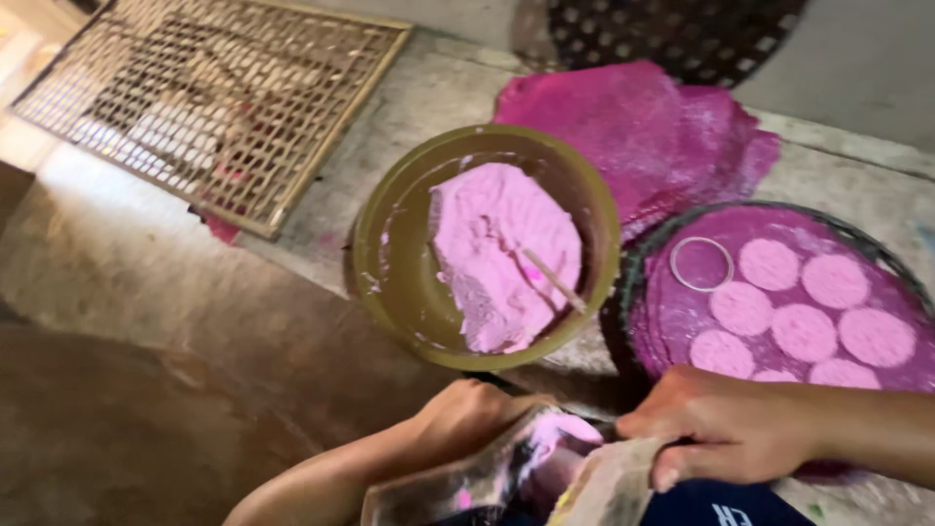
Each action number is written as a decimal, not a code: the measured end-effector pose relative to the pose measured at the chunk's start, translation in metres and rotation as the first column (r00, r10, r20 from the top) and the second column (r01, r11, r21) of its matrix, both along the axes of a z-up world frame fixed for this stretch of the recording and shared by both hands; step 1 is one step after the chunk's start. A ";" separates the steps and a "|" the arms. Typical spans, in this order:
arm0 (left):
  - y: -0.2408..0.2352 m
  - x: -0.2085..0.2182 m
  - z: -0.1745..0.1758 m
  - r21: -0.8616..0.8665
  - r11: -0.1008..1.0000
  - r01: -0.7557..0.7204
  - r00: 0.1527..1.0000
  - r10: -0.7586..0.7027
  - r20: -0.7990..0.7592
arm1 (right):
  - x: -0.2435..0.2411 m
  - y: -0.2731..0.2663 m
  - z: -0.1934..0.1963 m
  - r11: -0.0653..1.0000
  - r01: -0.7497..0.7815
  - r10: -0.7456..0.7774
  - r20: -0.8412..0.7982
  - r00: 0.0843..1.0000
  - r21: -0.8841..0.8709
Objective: The person scoops pink dough from a large bowl using a metal scoop and a wooden spatula, then presses the dough into a circular mold on a flat purple surface to form round portions. The person repeats this process to create multiple round dough pieces.
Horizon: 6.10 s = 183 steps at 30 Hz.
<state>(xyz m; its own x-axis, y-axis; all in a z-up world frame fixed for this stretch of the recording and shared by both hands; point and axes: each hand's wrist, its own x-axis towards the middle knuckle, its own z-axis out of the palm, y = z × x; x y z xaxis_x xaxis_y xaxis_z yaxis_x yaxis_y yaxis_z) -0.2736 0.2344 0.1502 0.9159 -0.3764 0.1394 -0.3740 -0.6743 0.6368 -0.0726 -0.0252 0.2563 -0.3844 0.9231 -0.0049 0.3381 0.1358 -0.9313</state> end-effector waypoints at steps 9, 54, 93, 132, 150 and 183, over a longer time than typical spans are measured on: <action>0.120 -0.022 -0.095 -0.808 0.531 -0.254 0.863 -0.252 -0.437 | 0.092 0.064 -0.004 0.584 -0.441 -0.643 0.720 0.261 0.681; 0.090 0.146 -0.052 -0.024 0.460 -0.888 0.294 0.607 0.738 | 0.050 0.131 -0.177 0.419 0.905 -0.880 0.212 0.426 -0.080; 0.126 0.117 -0.052 -0.107 0.392 -0.914 0.393 0.919 0.012 | 0.027 0.133 -0.136 0.634 0.719 -0.771 0.293 0.565 0.285; 0.136 0.065 -0.080 -0.756 0.288 -0.588 0.318 0.941 0.112 | 0.005 0.240 -0.203 0.970 0.132 -0.242 0.877 0.415 0.205; 0.078 0.084 -0.035 -0.559 0.549 -0.621 0.703 0.706 -0.087 | 0.043 0.120 -0.036 0.737 0.606 -0.649 0.567 0.508 0.301; 0.084 0.096 -0.013 -0.562 0.509 -0.652 0.558 0.824 0.100 | 0.011 0.111 0.006 0.701 0.618 -0.655 0.665 0.359 0.356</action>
